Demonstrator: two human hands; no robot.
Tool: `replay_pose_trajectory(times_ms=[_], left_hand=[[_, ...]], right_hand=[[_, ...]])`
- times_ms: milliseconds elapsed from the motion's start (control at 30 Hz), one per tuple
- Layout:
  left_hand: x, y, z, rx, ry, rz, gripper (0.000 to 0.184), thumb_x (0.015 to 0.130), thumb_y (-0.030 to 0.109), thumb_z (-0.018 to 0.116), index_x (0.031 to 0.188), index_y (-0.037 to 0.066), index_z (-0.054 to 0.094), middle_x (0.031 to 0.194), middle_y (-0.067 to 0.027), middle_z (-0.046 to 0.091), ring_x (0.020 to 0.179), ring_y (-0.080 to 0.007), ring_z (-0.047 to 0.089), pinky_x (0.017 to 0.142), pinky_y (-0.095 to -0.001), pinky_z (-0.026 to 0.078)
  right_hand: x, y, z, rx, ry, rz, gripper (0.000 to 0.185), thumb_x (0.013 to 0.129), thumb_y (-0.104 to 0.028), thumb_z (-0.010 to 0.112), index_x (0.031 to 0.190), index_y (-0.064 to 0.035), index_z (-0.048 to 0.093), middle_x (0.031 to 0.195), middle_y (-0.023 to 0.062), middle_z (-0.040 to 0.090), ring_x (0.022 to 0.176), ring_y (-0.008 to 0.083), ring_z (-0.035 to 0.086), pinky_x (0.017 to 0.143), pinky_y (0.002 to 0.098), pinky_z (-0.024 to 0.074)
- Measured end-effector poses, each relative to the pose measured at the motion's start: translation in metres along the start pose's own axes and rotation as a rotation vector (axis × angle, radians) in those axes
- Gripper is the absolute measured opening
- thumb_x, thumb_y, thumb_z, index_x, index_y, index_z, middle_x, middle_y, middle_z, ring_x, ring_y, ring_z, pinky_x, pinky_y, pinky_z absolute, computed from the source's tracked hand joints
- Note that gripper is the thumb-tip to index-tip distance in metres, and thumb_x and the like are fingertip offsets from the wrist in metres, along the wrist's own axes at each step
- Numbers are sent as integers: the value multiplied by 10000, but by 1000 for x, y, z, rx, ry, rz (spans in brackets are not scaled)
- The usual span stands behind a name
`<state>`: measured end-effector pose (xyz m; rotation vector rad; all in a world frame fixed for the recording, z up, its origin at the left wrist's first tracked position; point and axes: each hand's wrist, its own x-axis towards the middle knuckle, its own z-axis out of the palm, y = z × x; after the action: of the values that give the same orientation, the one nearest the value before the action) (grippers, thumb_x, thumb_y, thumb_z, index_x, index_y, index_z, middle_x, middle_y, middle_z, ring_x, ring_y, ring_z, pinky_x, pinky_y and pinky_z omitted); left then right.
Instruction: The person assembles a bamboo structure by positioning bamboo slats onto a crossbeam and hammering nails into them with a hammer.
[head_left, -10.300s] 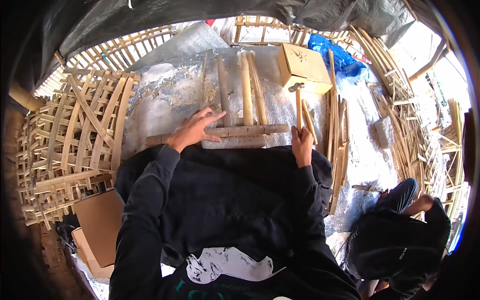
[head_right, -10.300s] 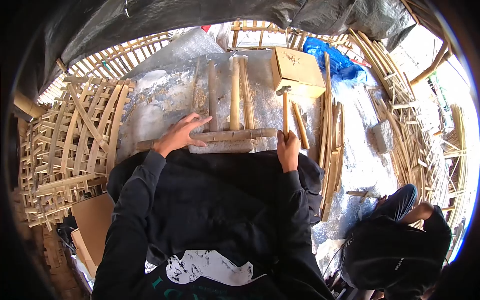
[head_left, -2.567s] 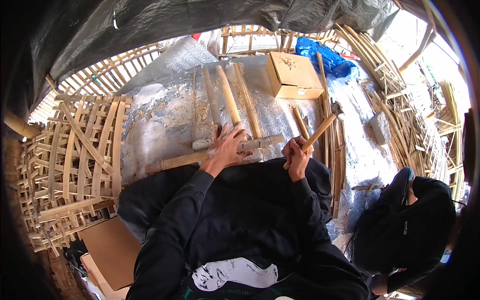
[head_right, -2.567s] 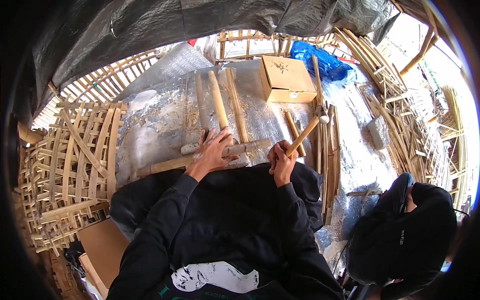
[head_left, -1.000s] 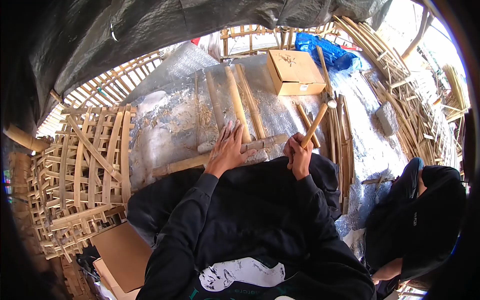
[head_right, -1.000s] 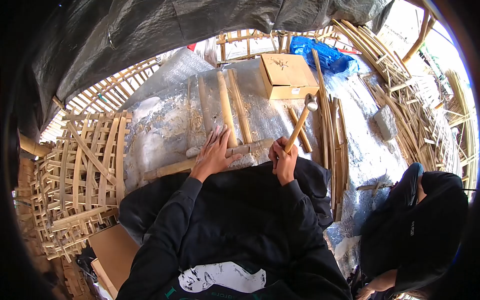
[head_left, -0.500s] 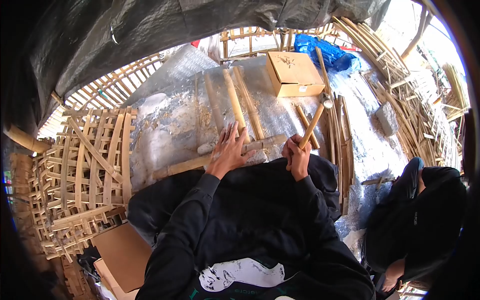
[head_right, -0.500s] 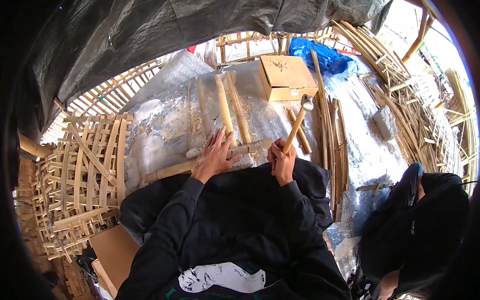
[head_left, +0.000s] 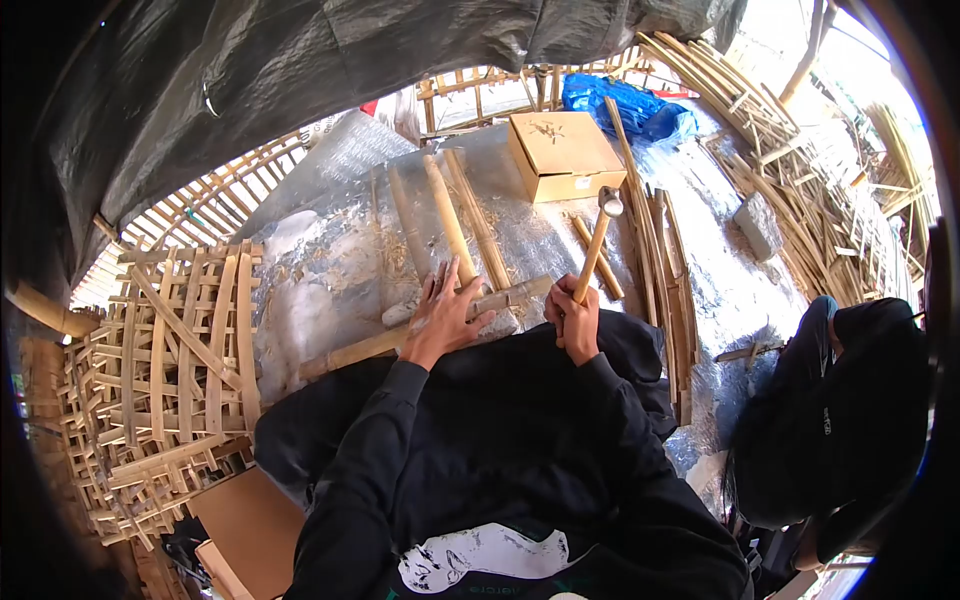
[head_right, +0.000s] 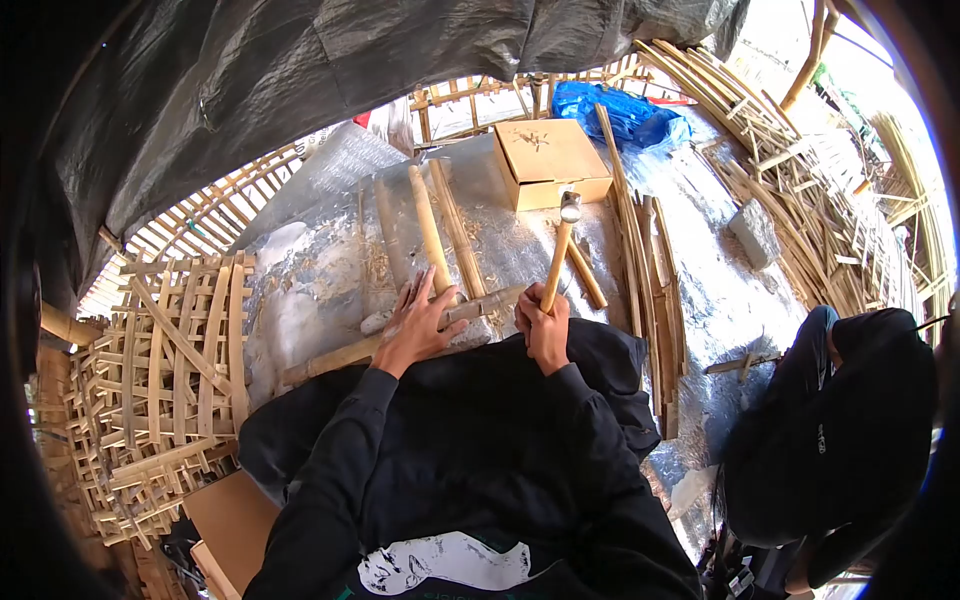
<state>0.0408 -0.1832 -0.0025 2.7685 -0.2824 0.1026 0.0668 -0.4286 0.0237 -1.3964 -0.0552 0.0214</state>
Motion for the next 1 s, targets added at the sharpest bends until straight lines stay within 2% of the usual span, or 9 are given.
replay_pose_trajectory(times_ms=[100,233,533,600,1000], left_hand=[[0,0,0,5,15,6,724,954,613,614,1510,155,547,1694,-264,220,1558,-420,265,1286,-499,200],[0,1,-1,-1,7,8,734,958,611,606,1508,129,544,1690,-266,231,1543,-391,316,1281,-500,210],[1,-1,2,-18,25,15,727,951,583,621,1509,123,541,1667,-301,262,1547,-420,296,1279,-520,199],[2,-3,6,-25,41,21,728,950,584,623,1509,123,541,1666,-303,263,1548,-421,292,1278,-520,202],[1,-1,4,-9,45,11,727,956,594,615,1497,113,550,1663,-296,270,1542,-411,307,1273,-521,218]], right_hand=[[1,2,-1,19,-23,-1,281,1015,-83,558,746,-24,500,577,48,507,422,114,444,409,254,339],[2,4,0,37,-7,-15,234,970,-57,555,742,-21,516,578,38,500,405,106,428,388,262,304],[1,-1,0,46,5,-7,282,991,-70,565,720,-24,501,541,33,481,372,109,408,402,274,328],[-1,-3,-1,58,-23,2,286,1005,-79,564,732,-33,496,560,42,490,403,115,415,457,267,388],[-1,-3,-1,46,-13,1,277,1003,-67,564,737,-28,496,560,51,494,400,116,418,441,260,369]])
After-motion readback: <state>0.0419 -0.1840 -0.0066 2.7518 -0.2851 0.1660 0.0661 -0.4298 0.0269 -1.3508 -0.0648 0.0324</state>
